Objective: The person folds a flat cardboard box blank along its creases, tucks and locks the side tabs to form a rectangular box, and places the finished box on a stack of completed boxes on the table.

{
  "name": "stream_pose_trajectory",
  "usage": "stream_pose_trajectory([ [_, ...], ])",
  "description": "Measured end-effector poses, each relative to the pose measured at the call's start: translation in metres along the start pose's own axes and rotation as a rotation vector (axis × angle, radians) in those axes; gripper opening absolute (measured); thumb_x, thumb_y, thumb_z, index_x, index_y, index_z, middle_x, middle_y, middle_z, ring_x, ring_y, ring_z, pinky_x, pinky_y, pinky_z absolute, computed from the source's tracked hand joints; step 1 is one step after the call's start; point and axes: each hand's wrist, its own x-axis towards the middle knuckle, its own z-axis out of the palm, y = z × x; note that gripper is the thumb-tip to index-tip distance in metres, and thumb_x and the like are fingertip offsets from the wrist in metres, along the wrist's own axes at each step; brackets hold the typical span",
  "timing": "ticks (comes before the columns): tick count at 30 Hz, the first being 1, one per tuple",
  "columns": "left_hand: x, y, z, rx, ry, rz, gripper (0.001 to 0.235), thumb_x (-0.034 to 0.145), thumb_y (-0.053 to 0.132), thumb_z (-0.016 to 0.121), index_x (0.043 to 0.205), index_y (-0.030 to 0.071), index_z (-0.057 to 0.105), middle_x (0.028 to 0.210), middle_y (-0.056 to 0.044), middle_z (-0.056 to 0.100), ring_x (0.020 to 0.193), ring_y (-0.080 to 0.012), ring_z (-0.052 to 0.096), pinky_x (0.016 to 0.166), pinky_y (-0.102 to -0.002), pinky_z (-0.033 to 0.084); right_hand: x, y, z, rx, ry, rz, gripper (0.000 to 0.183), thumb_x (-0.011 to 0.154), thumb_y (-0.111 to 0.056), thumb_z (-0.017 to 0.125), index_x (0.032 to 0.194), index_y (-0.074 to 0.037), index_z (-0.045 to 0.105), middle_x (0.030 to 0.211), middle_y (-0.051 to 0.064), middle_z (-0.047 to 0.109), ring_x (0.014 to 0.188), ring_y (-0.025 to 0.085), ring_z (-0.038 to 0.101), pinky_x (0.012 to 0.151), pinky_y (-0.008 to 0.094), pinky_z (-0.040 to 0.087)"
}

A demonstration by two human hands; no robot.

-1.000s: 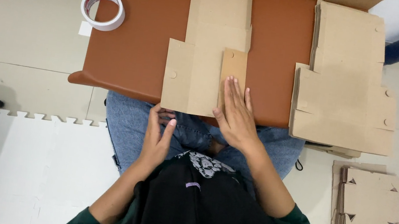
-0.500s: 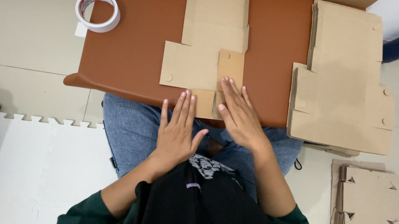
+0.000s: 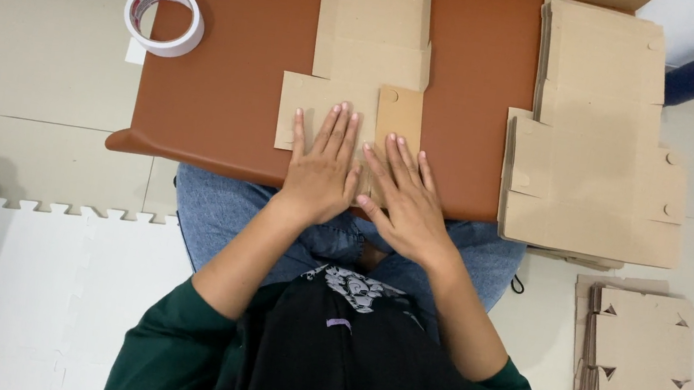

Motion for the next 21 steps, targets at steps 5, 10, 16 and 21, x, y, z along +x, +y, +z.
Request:
stream_pose_trajectory([
  [5,-0.034,-0.002,0.006,-0.045,0.109,0.004,0.069,0.104,0.038,0.026,0.162,0.003,0.014,0.169,-0.021,0.009,0.157,-0.0312,-0.002,0.117,-0.066,-0.018,0.001,0.001,-0.001,-0.038,-0.022,-0.021,0.055,0.105,-0.049,0.04,0.157,-0.031,0.04,0.167,0.021,0.017,0.156,0.036,0.008,0.123,0.055,0.002],
  [10,-0.075,0.002,0.023,-0.154,0.28,-0.115,0.064,0.106,0.049,0.031,0.163,0.022,0.021,0.168,-0.024,0.003,0.154,-0.0411,-0.007,0.117,-0.069,-0.011,0.002,0.0,-0.005,-0.013,-0.037,-0.019,0.054,0.104,-0.049,0.042,0.155,-0.036,0.041,0.166,0.026,0.019,0.156,0.038,0.009,0.122,0.057,0.004],
  [16,-0.082,-0.002,0.019,-0.256,0.351,-0.236,0.059,0.102,0.058,0.042,0.157,0.039,0.037,0.165,-0.027,0.0,0.152,-0.0462,-0.013,0.109,-0.073,-0.014,0.001,0.001,-0.001,-0.013,-0.004,-0.032,0.052,0.103,-0.05,0.044,0.153,-0.037,0.045,0.166,0.025,0.018,0.156,0.037,0.01,0.121,0.058,0.006],
  [21,-0.071,-0.005,0.008,-0.468,0.456,-0.191,0.043,0.097,0.042,0.064,0.136,0.026,0.061,0.158,-0.024,0.019,0.154,-0.0412,0.009,0.115,-0.07,-0.01,0.001,0.003,0.001,-0.012,0.017,-0.03,0.051,0.103,-0.05,0.045,0.153,-0.037,0.046,0.165,0.026,0.02,0.156,0.036,0.011,0.121,0.057,0.006],
])
